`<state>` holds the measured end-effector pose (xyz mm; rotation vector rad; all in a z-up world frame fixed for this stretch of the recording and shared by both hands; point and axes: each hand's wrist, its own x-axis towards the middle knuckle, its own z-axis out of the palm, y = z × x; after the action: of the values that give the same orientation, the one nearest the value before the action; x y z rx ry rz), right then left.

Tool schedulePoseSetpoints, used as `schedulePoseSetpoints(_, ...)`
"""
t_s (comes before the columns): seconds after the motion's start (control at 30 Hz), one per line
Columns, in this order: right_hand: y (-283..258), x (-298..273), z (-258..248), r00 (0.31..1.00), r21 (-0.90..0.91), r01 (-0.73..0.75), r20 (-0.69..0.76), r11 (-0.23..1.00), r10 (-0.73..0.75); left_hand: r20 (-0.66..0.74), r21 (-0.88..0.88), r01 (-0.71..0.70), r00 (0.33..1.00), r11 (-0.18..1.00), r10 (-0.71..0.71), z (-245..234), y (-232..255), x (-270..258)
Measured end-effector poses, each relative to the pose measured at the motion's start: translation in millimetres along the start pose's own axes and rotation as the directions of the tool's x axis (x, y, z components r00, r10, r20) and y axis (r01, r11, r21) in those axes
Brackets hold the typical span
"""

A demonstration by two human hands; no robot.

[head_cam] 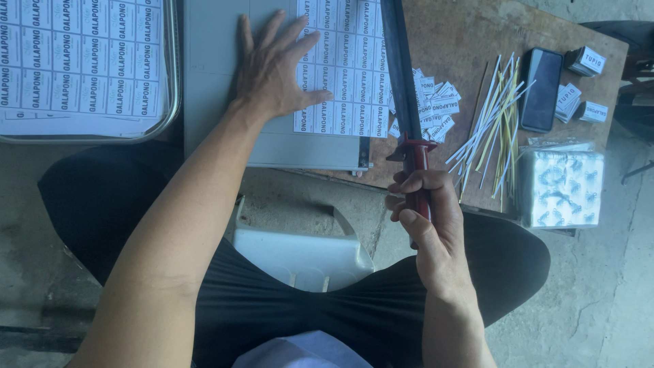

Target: The person uses a paper trimmer to cut a large sheet of printed labels into smaller strips. They repeatedly align the sheet, pull down the cutting bar, and move the cut pieces aside.

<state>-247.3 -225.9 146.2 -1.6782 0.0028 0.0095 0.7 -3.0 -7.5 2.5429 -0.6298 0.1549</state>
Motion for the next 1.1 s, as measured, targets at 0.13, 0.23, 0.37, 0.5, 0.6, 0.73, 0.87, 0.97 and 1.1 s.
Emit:
schedulePoseSetpoints(0.13, 0, 0, 0, 1.0, 0.015, -0.016, 0.001, 1.0, 0.016, 0.011, -0.002, 0.009, 1.0, 1.0, -0.009, -2, 1, 0)
schedulePoseSetpoints(0.23, 7, -5, -4, 1.0, 0.033, -0.013, 0.004, 0.999, 0.013, 0.018, 0.001, 0.01, 1.0, 1.0, -0.01, -3, 2, 1)
schedulePoseSetpoints(0.37, 32, -12, -6, 0.995, -0.076, -0.069, 0.06, 0.995, 0.074, 0.01, 0.008, -0.012, 1.0, 1.0, 0.012, -4, 2, -2)
schedulePoseSetpoints(0.5, 71, -1, 20, 0.96, -0.268, -0.197, 0.144, 0.943, 0.241, 0.013, 0.015, -0.018, 1.0, 1.0, 0.018, -7, 3, 0)
schedulePoseSetpoints(0.6, 73, 3, 17, 0.913, -0.172, -0.344, 0.17, 0.923, 0.372, 0.004, 0.017, -0.025, 1.0, 1.0, 0.025, -8, 3, -2)
schedulePoseSetpoints(0.73, 39, 0, -15, 0.967, -0.06, -0.202, 0.146, 0.978, 0.209, 0.0, 0.013, -0.031, 1.0, 0.999, 0.031, -9, 0, 7)
schedulePoseSetpoints(0.87, 36, 8, -25, 0.997, 0.439, 0.078, -0.061, 0.895, -0.058, -0.046, 0.015, -0.008, 0.999, 1.0, 0.009, -5, 2, -6)
schedulePoseSetpoints(0.97, 70, 41, -7, 0.781, 0.125, -0.359, -0.502, 0.925, 0.371, -0.032, 0.004, 0.033, 0.999, 0.999, -0.033, -5, 5, -2)
schedulePoseSetpoints(1.1, 113, 73, 17, 0.913, -0.271, 0.001, -0.392, 0.963, -0.111, -0.053, 0.03, 0.046, 0.998, 0.998, -0.045, -5, 6, -1)
